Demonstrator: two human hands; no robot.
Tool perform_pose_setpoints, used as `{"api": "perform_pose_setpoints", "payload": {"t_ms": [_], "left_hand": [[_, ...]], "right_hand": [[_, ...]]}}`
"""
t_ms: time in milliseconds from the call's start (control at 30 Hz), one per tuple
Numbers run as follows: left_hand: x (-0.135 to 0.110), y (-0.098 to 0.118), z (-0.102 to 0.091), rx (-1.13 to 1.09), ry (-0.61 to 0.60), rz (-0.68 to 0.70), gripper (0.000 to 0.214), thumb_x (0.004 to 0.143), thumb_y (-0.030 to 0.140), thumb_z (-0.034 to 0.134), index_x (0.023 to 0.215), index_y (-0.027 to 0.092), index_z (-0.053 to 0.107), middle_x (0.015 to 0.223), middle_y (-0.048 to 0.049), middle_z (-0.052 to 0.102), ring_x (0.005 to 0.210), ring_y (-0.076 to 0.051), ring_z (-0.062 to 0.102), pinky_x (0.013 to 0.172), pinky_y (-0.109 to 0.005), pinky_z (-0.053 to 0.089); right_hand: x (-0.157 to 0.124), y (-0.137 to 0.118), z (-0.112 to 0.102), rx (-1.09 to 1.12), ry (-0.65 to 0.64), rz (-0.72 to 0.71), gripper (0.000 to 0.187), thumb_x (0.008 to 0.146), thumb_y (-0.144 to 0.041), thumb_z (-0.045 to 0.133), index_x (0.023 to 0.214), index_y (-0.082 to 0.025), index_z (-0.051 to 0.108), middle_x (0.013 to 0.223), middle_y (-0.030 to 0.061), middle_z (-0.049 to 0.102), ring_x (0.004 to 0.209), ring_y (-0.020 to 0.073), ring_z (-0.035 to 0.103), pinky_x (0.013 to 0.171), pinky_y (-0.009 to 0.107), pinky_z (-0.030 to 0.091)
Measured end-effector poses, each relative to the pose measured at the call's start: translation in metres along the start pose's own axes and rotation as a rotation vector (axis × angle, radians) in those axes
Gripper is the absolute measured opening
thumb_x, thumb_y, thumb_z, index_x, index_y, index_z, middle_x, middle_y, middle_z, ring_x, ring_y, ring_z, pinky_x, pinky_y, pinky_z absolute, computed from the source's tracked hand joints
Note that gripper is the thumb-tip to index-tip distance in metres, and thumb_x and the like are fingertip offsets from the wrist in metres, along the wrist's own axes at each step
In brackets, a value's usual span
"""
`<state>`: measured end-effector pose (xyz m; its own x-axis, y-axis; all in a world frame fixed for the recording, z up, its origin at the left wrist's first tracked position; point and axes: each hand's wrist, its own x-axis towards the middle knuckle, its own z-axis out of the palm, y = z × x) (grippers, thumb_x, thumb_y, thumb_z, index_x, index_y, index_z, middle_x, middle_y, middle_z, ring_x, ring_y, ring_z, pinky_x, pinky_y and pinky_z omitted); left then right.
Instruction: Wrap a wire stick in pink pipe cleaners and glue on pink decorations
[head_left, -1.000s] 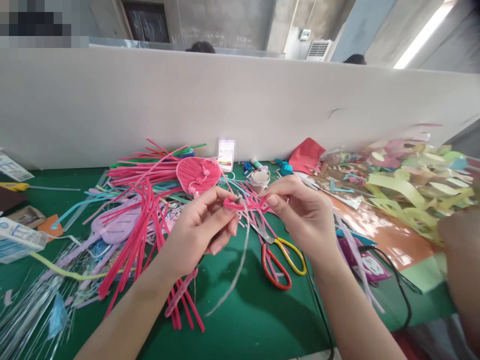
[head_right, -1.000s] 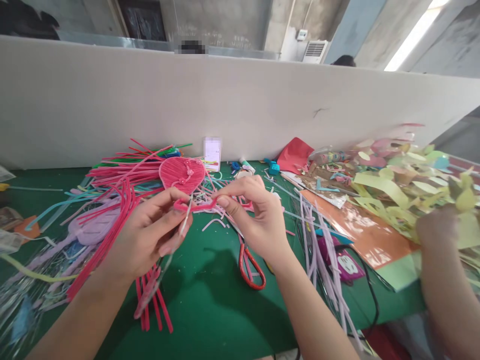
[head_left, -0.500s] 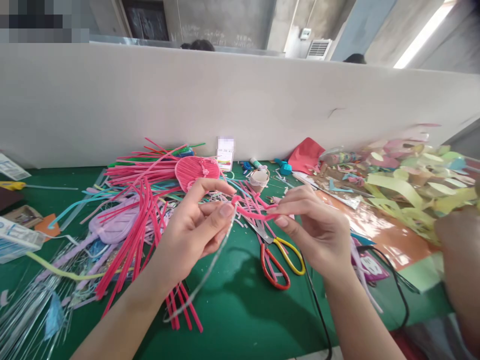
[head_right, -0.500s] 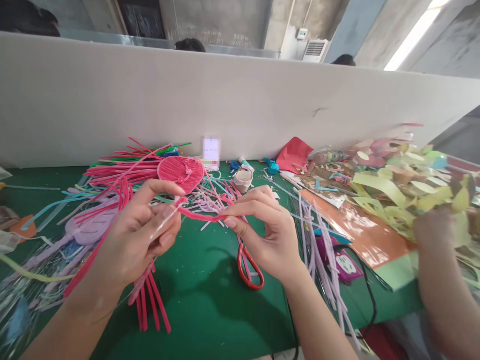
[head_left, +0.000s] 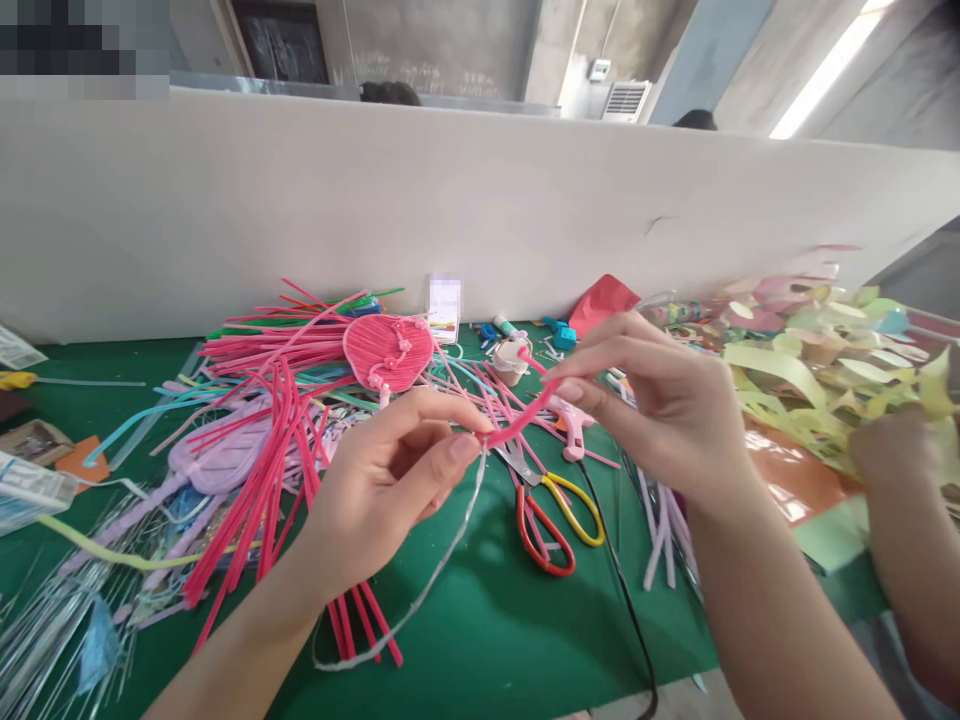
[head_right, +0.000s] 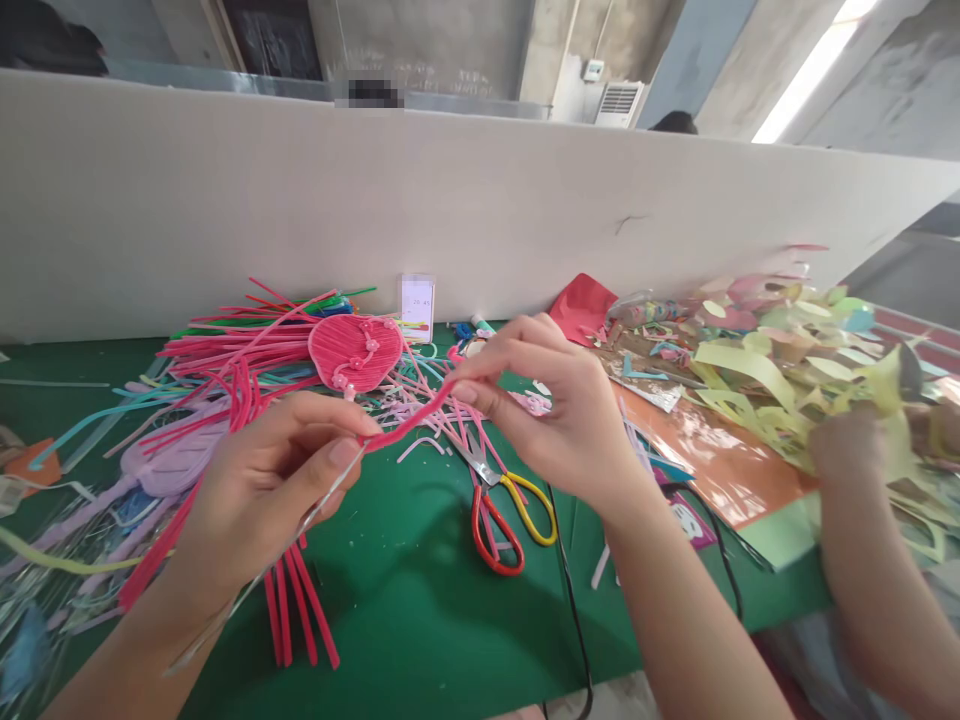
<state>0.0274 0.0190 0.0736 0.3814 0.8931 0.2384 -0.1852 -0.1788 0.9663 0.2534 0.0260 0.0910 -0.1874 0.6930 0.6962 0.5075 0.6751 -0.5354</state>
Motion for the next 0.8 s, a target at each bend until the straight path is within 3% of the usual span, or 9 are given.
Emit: {"api": "perform_pose_setpoints", "payload": {"t_ms": [133, 233, 367, 500, 633, 800], "left_hand": [[-0.003, -0.002, -0.001, -0.048, -0.091, -0.03, 0.007, 0.09, 0.032, 0.065, 0.09, 0.026, 0.07, 0.051, 0.0067, 0.039, 0.042, -0.007, 0.035, 0.038, -0.018, 0.026], [-0.002, -0.004, -0.003, -0.143, -0.146, -0.071, 0.007, 0.09, 0.032, 0.066, 0.089, 0.025, 0.068, 0.051, 0.0072, 0.041, 0.042, -0.006, 0.034, 0.038, -0.016, 0.026], [0.004, -0.005, -0.003, -0.293, -0.098, -0.187, 0.011, 0.091, 0.032, 0.066, 0.085, 0.022, 0.063, 0.052, 0.0076, 0.05, 0.037, -0.001, 0.03, 0.035, -0.012, 0.02], [0.01, -0.006, -0.005, -0.46, -0.045, -0.265, 0.011, 0.09, 0.031, 0.067, 0.091, 0.02, 0.063, 0.056, 0.0071, 0.057, 0.031, 0.001, 0.032, 0.032, -0.01, 0.023], [0.011, -0.007, -0.009, -0.625, -0.076, -0.288, 0.012, 0.084, 0.026, 0.074, 0.086, 0.02, 0.064, 0.055, 0.008, 0.056, 0.028, 0.001, 0.033, 0.029, -0.009, 0.026], [0.008, -0.007, -0.01, -0.639, -0.075, -0.237, 0.01, 0.085, 0.023, 0.072, 0.091, 0.022, 0.064, 0.053, 0.0091, 0.054, 0.026, 0.001, 0.033, 0.027, -0.009, 0.026]], "right_hand": [[0.029, 0.0, -0.004, 0.018, -0.193, -0.031, 0.013, 0.087, -0.038, 0.07, 0.08, -0.028, 0.074, 0.076, 0.0011, 0.067, 0.078, 0.0192, 0.058, 0.075, 0.04, 0.047], [0.046, -0.002, -0.001, -0.007, -0.252, -0.072, 0.017, 0.086, -0.041, 0.07, 0.077, -0.027, 0.073, 0.075, 0.001, 0.067, 0.079, 0.0194, 0.058, 0.078, 0.04, 0.047], [0.057, -0.007, 0.007, -0.035, -0.223, -0.039, 0.016, 0.085, -0.038, 0.071, 0.075, -0.025, 0.071, 0.076, 0.0012, 0.067, 0.08, 0.0193, 0.059, 0.081, 0.04, 0.045], [0.055, -0.008, 0.018, -0.13, -0.202, -0.063, 0.006, 0.087, -0.023, 0.065, 0.082, -0.023, 0.069, 0.082, 0.0018, 0.067, 0.084, 0.0197, 0.059, 0.083, 0.039, 0.043], [0.049, -0.007, 0.028, -0.185, -0.145, -0.072, 0.01, 0.089, -0.017, 0.057, 0.085, -0.021, 0.065, 0.087, 0.0035, 0.068, 0.088, 0.0196, 0.059, 0.079, 0.036, 0.044], [0.049, -0.006, 0.028, -0.073, -0.226, 0.018, 0.009, 0.091, -0.022, 0.057, 0.084, -0.02, 0.063, 0.08, 0.0009, 0.066, 0.078, 0.0158, 0.06, 0.072, 0.032, 0.044]]}}
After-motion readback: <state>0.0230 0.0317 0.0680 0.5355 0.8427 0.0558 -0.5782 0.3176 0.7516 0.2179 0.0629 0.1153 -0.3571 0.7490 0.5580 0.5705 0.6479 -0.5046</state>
